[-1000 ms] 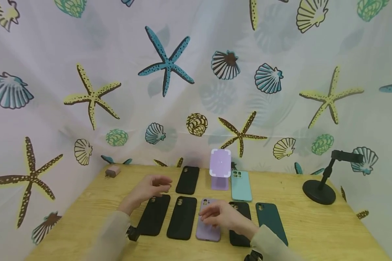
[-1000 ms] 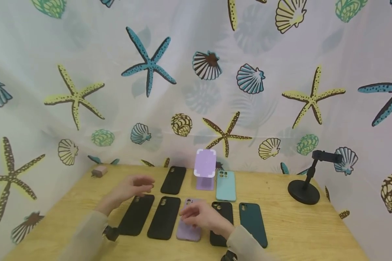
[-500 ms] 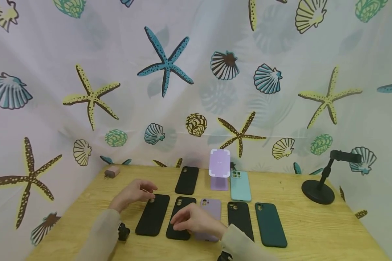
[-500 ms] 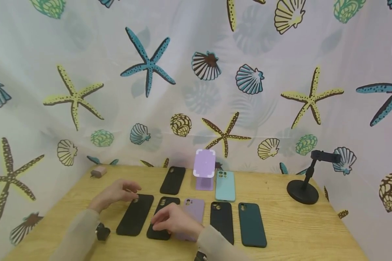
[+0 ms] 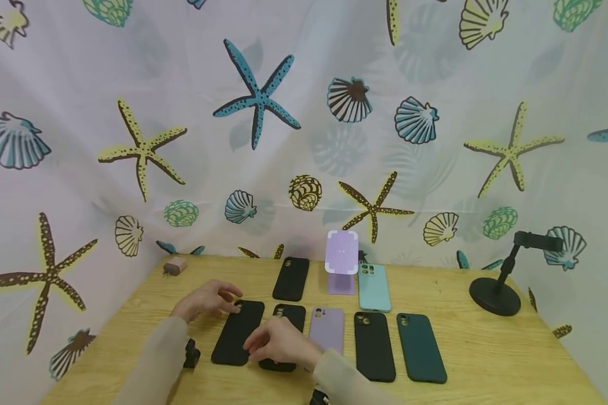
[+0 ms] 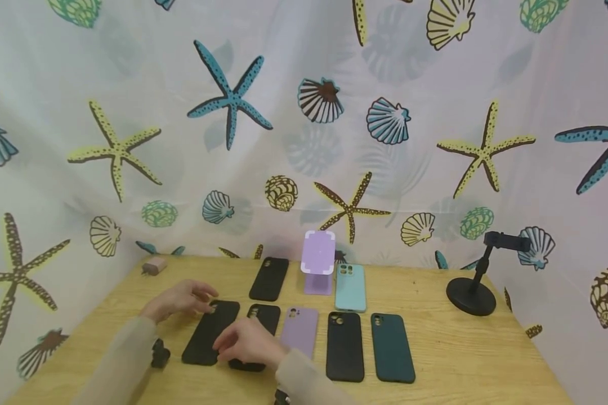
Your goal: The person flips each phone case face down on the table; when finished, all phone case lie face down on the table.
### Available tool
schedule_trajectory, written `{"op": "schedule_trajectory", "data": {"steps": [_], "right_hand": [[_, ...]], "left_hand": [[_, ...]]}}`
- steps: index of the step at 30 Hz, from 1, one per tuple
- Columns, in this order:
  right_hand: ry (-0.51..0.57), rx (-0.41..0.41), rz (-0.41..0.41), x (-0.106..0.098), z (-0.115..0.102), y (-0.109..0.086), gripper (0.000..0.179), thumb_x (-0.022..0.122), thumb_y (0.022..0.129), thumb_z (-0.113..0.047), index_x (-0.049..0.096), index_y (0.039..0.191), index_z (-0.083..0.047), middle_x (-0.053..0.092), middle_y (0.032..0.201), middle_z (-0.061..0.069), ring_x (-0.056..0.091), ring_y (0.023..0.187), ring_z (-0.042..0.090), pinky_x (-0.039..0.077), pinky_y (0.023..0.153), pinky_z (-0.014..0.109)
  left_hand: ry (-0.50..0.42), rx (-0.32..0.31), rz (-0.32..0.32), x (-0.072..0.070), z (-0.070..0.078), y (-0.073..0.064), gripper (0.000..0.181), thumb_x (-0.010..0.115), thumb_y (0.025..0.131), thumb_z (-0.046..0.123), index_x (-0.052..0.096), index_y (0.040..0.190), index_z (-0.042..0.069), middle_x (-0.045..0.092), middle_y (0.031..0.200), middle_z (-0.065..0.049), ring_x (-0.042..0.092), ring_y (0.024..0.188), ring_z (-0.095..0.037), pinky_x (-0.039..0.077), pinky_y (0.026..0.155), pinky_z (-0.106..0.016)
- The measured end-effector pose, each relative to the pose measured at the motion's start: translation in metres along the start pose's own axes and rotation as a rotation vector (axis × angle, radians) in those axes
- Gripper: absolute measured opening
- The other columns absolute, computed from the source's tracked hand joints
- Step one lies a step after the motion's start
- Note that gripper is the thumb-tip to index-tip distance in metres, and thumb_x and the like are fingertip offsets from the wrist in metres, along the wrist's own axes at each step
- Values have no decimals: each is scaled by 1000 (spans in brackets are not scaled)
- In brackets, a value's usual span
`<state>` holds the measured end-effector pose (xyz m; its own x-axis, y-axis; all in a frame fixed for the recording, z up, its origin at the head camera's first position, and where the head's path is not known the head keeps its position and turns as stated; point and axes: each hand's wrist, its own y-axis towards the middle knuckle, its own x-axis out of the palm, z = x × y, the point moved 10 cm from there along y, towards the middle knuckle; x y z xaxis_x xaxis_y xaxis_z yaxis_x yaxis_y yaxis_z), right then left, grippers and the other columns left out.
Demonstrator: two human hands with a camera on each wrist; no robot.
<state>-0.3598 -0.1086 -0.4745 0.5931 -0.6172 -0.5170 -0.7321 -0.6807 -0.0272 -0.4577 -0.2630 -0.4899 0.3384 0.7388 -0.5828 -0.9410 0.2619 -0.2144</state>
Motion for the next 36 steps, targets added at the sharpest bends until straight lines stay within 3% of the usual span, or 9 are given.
{"op": "schedule_trajectory", "data": {"steps": [5, 9, 17, 26, 32, 36], "right_hand": [[-61, 3, 12, 3, -5, 5, 19, 81, 79, -7, 79, 98, -9, 74, 80, -2, 62, 66, 1, 50, 59, 19], [-119, 16, 23, 6, -4, 9, 19, 82, 78, -8, 79, 96, -9, 71, 75, -5, 60, 64, 1, 49, 61, 18], [-322, 16, 53, 3, -6, 13, 21, 86, 74, -17, 80, 94, -15, 71, 72, -11, 58, 61, -4, 47, 62, 16], [-428, 48, 110, -2, -7, 14, 26, 89, 70, -31, 80, 93, -21, 71, 72, -16, 59, 63, -5, 50, 67, 19], [-540, 38, 151, -4, -13, 15, 42, 90, 66, -41, 79, 101, -21, 70, 76, -15, 58, 64, -4, 50, 62, 20], [-569, 39, 166, -4, -15, 16, 43, 90, 65, -44, 79, 100, -22, 70, 77, -14, 57, 65, -3, 50, 60, 21]], "left_hand": [[24, 6, -25, 3, 0, 1, 44, 76, 84, 14, 64, 126, 4, 56, 133, -25, 55, 120, -39, 54, 85, -45], [46, 5, -30, 4, 2, 0, 44, 77, 84, 14, 65, 125, 4, 54, 135, -27, 48, 127, -45, 53, 89, -49], [74, -22, -12, 3, -3, 2, 43, 78, 83, 15, 66, 123, 5, 59, 125, -18, 54, 113, -32, 52, 85, -44], [66, -17, -39, 3, -3, 2, 40, 77, 83, 11, 65, 119, 0, 62, 112, -13, 51, 94, -23, 48, 75, -33], [83, -8, -32, 1, 0, 2, 42, 77, 83, 11, 64, 121, 0, 61, 115, -14, 52, 99, -26, 48, 79, -36], [88, 0, -25, 3, 0, 2, 43, 77, 84, 13, 64, 124, 2, 61, 119, -16, 53, 107, -28, 48, 85, -39]]}}
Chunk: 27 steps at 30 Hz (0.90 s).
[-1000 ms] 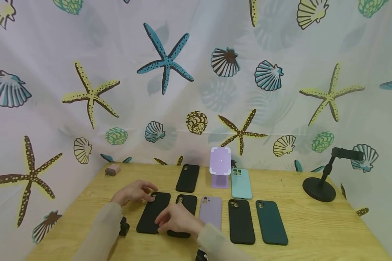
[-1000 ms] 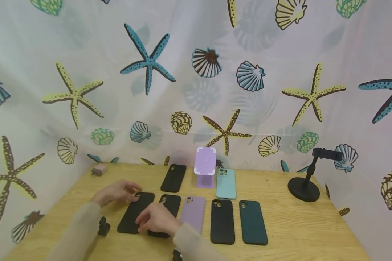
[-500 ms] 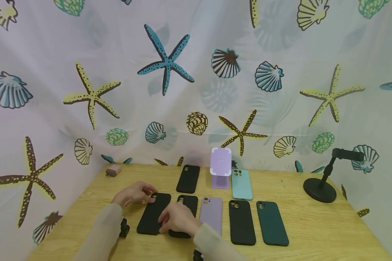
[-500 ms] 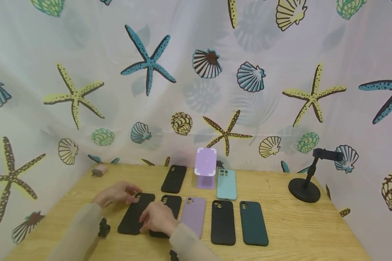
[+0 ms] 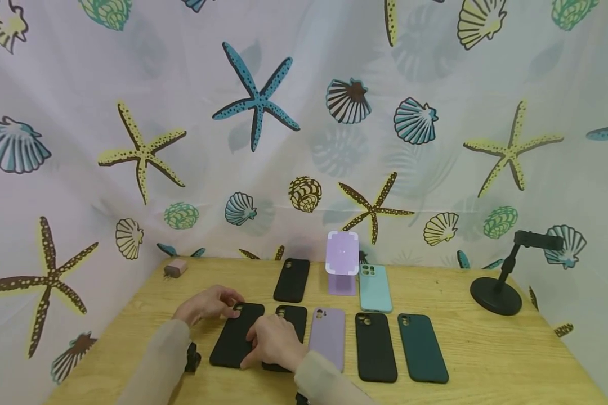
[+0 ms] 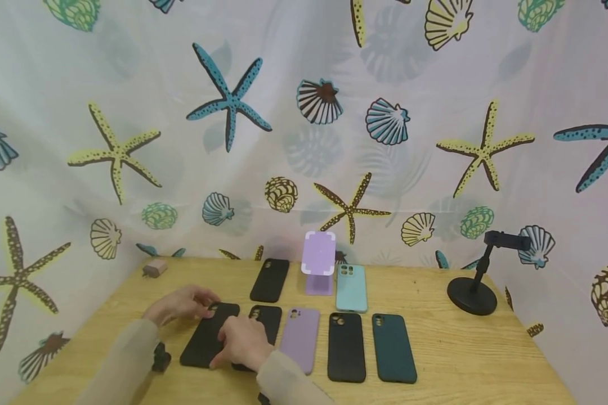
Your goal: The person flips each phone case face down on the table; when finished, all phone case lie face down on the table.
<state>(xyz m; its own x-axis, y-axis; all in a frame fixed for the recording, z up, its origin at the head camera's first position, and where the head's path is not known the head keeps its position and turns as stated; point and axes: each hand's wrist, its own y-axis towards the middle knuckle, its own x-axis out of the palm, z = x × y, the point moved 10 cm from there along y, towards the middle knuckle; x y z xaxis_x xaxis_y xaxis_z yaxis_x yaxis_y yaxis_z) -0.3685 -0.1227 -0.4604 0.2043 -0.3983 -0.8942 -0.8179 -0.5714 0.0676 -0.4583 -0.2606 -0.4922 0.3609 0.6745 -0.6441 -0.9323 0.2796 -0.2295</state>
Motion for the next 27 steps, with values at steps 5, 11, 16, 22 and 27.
{"op": "schedule_trajectory", "data": {"steps": [5, 11, 16, 22, 27], "right_hand": [[20, -16, -17, 3, -3, 0, 42, 89, 67, -43, 78, 101, -23, 69, 77, -14, 57, 63, -4, 49, 58, 19], [262, -31, -80, 10, -2, 0, 29, 88, 72, -22, 79, 98, -15, 73, 75, -8, 60, 60, -2, 49, 57, 17], [462, 83, -130, 17, 6, 2, 20, 88, 71, -13, 80, 89, -13, 73, 80, -4, 63, 67, 7, 52, 63, 24], [381, 124, -99, 16, 6, 3, 18, 91, 68, -20, 77, 80, -16, 70, 96, -6, 60, 80, 8, 52, 72, 26], [349, 117, -61, 13, 0, 2, 21, 92, 66, -21, 75, 76, -15, 68, 91, -6, 56, 69, 7, 48, 62, 23]], "left_hand": [[-1, -13, 8, 2, -1, 1, 42, 75, 85, 12, 64, 125, 6, 60, 119, -17, 53, 104, -28, 48, 82, -38], [14, 1, 3, 3, 3, 2, 42, 73, 87, 11, 63, 127, 7, 60, 116, -17, 53, 100, -27, 46, 78, -36], [35, -2, 6, 1, 6, 2, 42, 73, 86, 11, 63, 127, 5, 61, 114, -16, 53, 97, -26, 46, 78, -36], [25, -18, 1, 3, 2, 2, 42, 73, 86, 11, 63, 126, 4, 60, 115, -16, 53, 98, -26, 46, 78, -35], [17, -20, -4, 1, -3, 1, 42, 73, 86, 11, 63, 126, 4, 61, 118, -16, 55, 101, -26, 49, 80, -37]]}}
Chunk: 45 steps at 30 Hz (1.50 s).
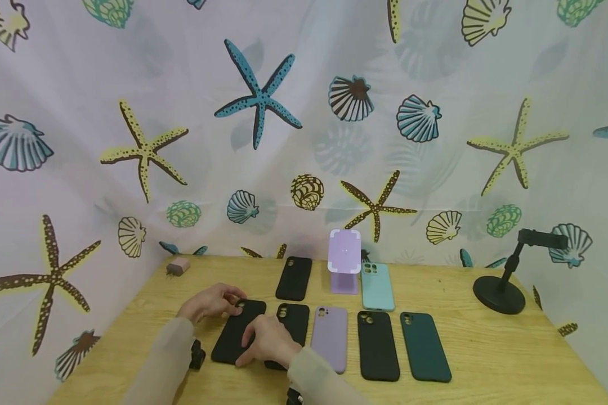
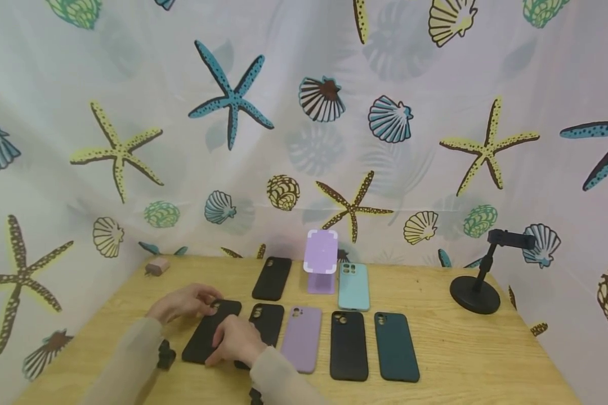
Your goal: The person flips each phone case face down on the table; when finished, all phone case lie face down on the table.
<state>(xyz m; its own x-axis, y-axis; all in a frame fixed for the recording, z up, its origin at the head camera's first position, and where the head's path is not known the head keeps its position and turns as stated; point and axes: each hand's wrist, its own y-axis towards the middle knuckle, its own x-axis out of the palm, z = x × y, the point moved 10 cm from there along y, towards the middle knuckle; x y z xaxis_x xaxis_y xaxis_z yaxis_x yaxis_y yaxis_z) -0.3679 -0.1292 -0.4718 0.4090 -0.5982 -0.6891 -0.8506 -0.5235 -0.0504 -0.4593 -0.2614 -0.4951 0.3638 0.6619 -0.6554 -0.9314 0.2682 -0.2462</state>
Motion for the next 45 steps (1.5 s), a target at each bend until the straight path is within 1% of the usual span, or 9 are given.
{"op": "schedule_trajectory", "data": {"steps": [7, 14, 16, 20, 23, 29, 35, 39, 45], "right_hand": [[18, 15, 19, -5, 3, -1, 22, 92, 65, -20, 75, 77, -16, 68, 94, -4, 55, 69, 7, 48, 63, 23], [15, 13, 28, -6, 3, -2, 21, 92, 66, -19, 75, 79, -15, 67, 89, -3, 54, 67, 10, 46, 62, 23], [-2, -3, 38, -7, 1, -2, 21, 92, 67, -20, 75, 79, -15, 68, 89, -4, 54, 69, 8, 46, 64, 23], [13, -22, 33, -8, -2, -5, 21, 91, 68, -17, 75, 80, -12, 66, 72, -5, 54, 59, 8, 45, 57, 21], [54, -19, 16, -6, 2, -5, 19, 89, 70, -16, 75, 83, -11, 63, 63, -6, 55, 54, 7, 45, 53, 21], [115, 8, -23, -6, 10, -6, 16, 85, 76, -17, 75, 87, -12, 68, 68, -2, 58, 52, 10, 48, 51, 25], [262, 49, -59, 0, 15, -9, 14, 79, 83, -17, 76, 93, -8, 71, 67, 6, 61, 46, 17, 53, 47, 31], [319, 49, -41, 0, 17, -8, 20, 79, 83, -18, 76, 98, -5, 72, 69, 3, 65, 50, 20, 54, 48, 31], [453, 31, -40, -1, 18, -8, 20, 77, 85, -18, 77, 101, -6, 73, 74, 4, 70, 61, 22, 56, 54, 32]], "left_hand": [[-65, 18, -17, -4, -1, -2, 43, 70, 88, 9, 59, 128, 0, 59, 126, -17, 57, 109, -26, 52, 87, -40], [-219, 46, -32, -4, 2, -2, 42, 67, 91, 6, 55, 130, 0, 64, 102, -14, 61, 78, -19, 54, 66, -32], [-235, 54, -25, -5, 2, -1, 44, 68, 91, 7, 56, 132, 0, 65, 98, -12, 60, 73, -17, 53, 62, -30], [-242, 71, -3, -9, -2, -3, 49, 71, 90, 11, 56, 134, -2, 69, 96, -9, 60, 68, -14, 54, 61, -29], [-236, 70, 27, -14, -5, -4, 51, 73, 89, 15, 57, 135, 0, 71, 98, -9, 60, 66, -14, 54, 61, -29], [-250, 45, 66, -18, -8, -8, 57, 75, 88, 24, 56, 136, 1, 71, 109, -12, 62, 71, -16, 54, 62, -30], [-284, -12, 123, -21, -11, -14, 57, 75, 87, 25, 56, 136, 1, 74, 100, -10, 65, 68, -17, 56, 63, -33], [-293, -26, 165, -24, -4, -18, 56, 75, 87, 24, 57, 134, 0, 74, 98, -9, 66, 67, -17, 57, 64, -35], [-256, 1, 183, -24, 15, -17, 56, 78, 85, 24, 59, 131, -2, 74, 85, -8, 61, 58, -14, 57, 62, -34]]}}
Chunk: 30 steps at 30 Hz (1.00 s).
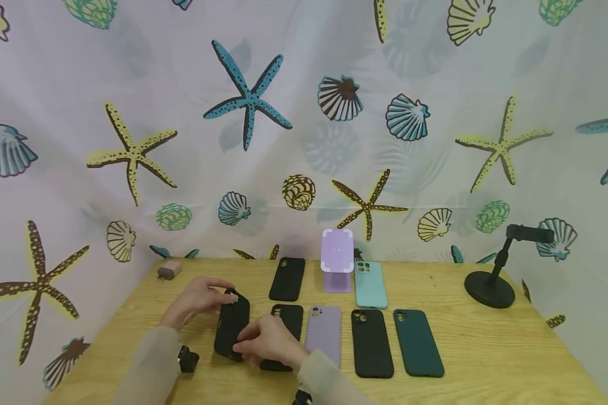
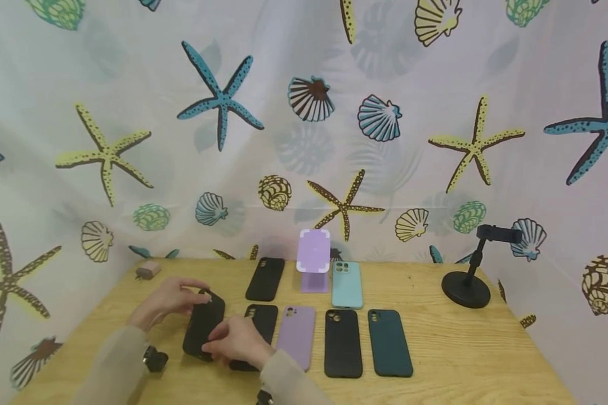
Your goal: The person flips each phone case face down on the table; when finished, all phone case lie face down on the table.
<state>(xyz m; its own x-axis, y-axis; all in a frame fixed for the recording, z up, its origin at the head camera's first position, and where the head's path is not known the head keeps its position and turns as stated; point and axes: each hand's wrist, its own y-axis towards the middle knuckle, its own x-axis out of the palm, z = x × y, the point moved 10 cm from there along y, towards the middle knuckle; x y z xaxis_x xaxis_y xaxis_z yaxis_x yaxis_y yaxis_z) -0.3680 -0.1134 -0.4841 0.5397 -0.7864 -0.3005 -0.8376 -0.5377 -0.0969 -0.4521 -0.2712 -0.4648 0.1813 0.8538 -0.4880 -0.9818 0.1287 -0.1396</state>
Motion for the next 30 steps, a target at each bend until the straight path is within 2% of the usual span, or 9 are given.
{"op": "schedule_trajectory", "data": {"steps": [5, 11, 19, 23, 27, 30], "right_hand": [[101, -2, -30, 2, 0, 0, 24, 75, 87, -19, 74, 107, -7, 72, 83, 4, 72, 73, 22, 58, 58, 37], [59, -33, -1, 0, -3, 1, 31, 75, 87, -29, 73, 110, -8, 72, 85, 1, 73, 71, 25, 59, 65, 36], [121, -11, 31, -3, 1, 3, 39, 78, 84, -36, 68, 114, -14, 68, 96, 4, 72, 70, 28, 59, 64, 38], [153, -2, 44, -4, 1, 2, 41, 79, 83, -33, 67, 118, -17, 69, 100, 5, 72, 70, 28, 59, 64, 40], [181, -25, 49, -7, -4, -3, 44, 77, 86, -26, 62, 126, -17, 71, 102, 7, 73, 72, 29, 59, 64, 42], [102, -74, 75, -11, -10, -6, 47, 76, 86, -21, 59, 131, -20, 72, 105, 9, 73, 74, 23, 59, 67, 38]], "left_hand": [[4, -6, 21, 2, 4, 0, 54, 77, 85, 21, 60, 130, -3, 74, 84, -7, 60, 54, -13, 57, 61, -35], [-26, -14, 40, 4, 8, -3, 56, 77, 86, 21, 57, 131, -6, 74, 91, -11, 63, 57, -15, 59, 67, -40], [-79, -20, 68, 7, 12, -3, 52, 75, 87, 19, 58, 130, -6, 72, 90, -13, 61, 56, -13, 59, 68, -39], [-114, -6, 55, 10, 14, -2, 51, 72, 90, 19, 56, 131, -7, 72, 92, -13, 63, 61, -14, 59, 68, -37], [-170, 20, 10, 14, 12, 0, 54, 70, 92, 18, 51, 135, -8, 70, 102, -17, 66, 71, -16, 59, 74, -39], [-213, 49, -30, 19, 9, 2, 53, 67, 93, 13, 48, 138, -9, 70, 103, -17, 68, 77, -18, 59, 77, -39]]}}
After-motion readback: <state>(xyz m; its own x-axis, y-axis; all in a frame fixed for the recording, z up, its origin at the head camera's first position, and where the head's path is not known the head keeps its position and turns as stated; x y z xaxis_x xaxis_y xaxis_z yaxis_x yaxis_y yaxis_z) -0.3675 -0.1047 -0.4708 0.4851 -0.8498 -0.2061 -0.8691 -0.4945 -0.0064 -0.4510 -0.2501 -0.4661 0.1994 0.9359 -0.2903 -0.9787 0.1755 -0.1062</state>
